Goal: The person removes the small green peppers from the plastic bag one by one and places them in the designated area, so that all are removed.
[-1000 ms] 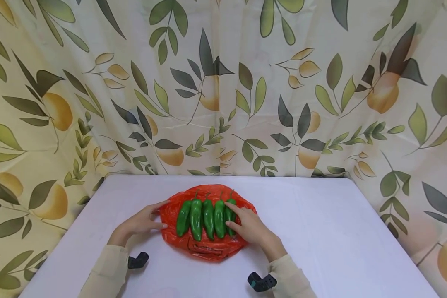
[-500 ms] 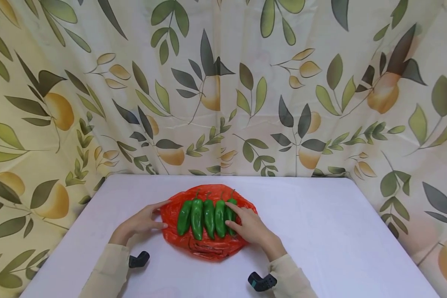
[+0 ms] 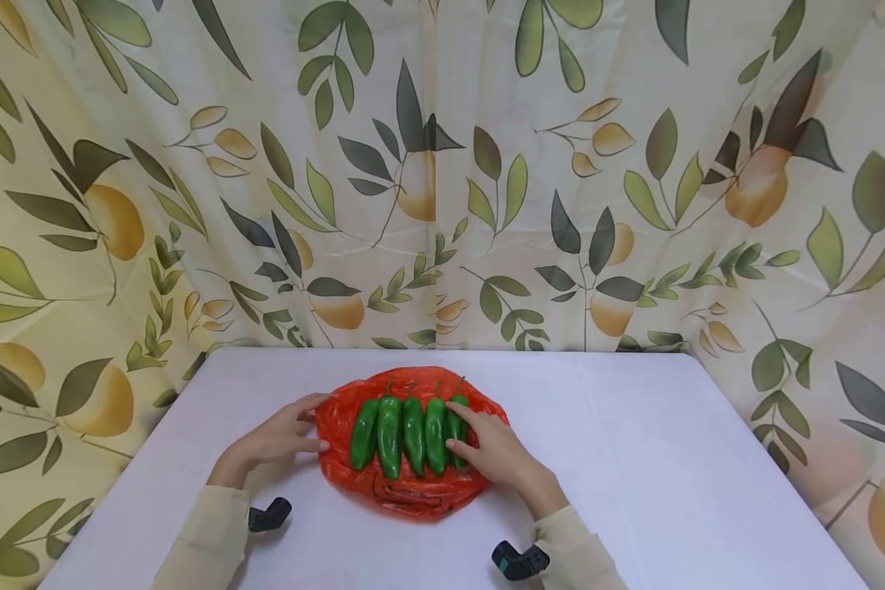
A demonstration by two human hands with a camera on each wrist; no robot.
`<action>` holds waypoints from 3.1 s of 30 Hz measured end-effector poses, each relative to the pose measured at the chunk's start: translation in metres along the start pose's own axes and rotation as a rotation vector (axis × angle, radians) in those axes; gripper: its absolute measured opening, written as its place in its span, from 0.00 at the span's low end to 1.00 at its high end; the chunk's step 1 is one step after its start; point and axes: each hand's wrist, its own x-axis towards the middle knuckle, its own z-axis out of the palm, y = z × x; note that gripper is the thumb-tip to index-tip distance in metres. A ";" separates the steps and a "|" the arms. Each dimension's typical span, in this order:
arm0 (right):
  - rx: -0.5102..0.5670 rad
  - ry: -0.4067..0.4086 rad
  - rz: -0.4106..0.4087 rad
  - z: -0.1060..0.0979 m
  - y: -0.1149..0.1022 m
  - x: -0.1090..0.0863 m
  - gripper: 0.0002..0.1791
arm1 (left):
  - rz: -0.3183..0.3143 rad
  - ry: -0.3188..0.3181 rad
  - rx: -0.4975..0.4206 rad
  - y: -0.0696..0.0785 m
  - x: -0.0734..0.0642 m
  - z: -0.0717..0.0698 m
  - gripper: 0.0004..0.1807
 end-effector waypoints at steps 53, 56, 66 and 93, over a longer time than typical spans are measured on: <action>0.145 0.127 -0.006 -0.039 0.003 -0.017 0.36 | 0.128 -0.027 0.141 0.003 0.012 0.017 0.44; 0.130 0.148 -0.010 -0.045 0.005 -0.018 0.36 | 0.110 -0.025 0.142 0.004 0.012 0.017 0.44; 0.082 0.220 -0.008 -0.065 0.013 -0.025 0.36 | 0.102 -0.035 0.136 0.005 0.012 0.017 0.44; 0.085 0.204 0.090 -0.085 0.057 -0.034 0.34 | 0.050 -0.035 0.128 0.006 0.013 0.019 0.44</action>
